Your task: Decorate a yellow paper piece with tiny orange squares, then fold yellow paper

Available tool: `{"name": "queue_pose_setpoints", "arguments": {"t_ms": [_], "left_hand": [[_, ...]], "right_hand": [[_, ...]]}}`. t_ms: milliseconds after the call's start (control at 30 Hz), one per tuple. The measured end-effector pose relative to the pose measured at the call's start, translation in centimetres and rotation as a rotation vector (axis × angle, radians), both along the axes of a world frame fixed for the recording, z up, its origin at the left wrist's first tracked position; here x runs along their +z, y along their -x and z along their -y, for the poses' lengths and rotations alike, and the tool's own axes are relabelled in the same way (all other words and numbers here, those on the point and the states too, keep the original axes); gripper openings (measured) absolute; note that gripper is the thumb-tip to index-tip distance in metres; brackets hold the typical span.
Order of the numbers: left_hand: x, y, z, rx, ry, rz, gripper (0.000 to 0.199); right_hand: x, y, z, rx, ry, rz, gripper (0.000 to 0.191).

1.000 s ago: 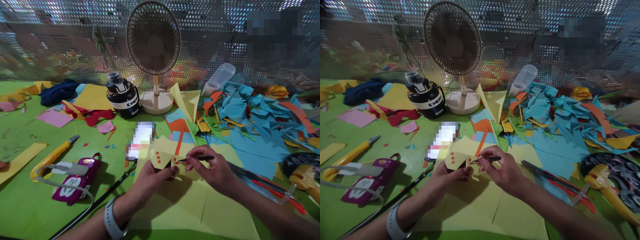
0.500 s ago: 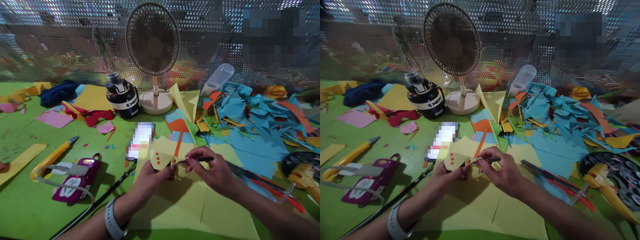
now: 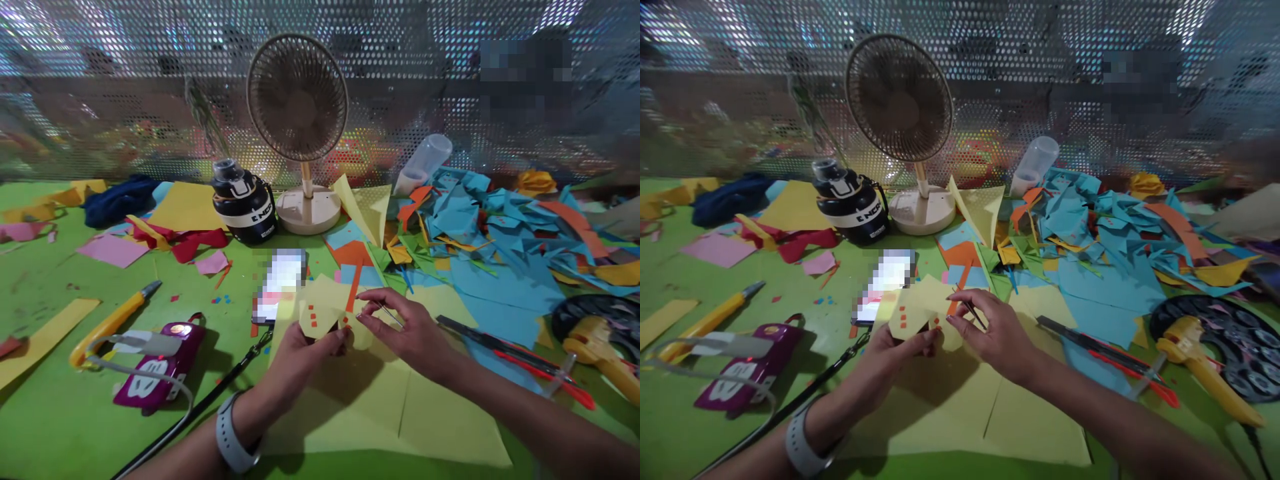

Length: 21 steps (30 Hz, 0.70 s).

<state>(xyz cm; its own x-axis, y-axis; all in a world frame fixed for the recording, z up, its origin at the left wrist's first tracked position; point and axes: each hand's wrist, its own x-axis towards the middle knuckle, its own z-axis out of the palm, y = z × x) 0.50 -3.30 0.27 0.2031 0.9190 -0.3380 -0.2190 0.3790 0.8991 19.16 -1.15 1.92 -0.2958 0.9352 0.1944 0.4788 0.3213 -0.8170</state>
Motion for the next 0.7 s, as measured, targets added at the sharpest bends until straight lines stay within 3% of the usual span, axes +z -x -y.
{"name": "queue_pose_setpoints", "arguments": {"t_ms": [467,700], "left_hand": [[-0.28,-0.29,0.25,0.04,-0.097,-0.005,0.021],[-0.39,0.0,0.19,-0.018,-0.076,0.008,0.023]], "right_hand": [[-0.34,0.2,0.92,0.069,-0.075,-0.044,0.017],[-0.38,0.28,0.6,0.022,0.092,-0.154,0.017]]}}
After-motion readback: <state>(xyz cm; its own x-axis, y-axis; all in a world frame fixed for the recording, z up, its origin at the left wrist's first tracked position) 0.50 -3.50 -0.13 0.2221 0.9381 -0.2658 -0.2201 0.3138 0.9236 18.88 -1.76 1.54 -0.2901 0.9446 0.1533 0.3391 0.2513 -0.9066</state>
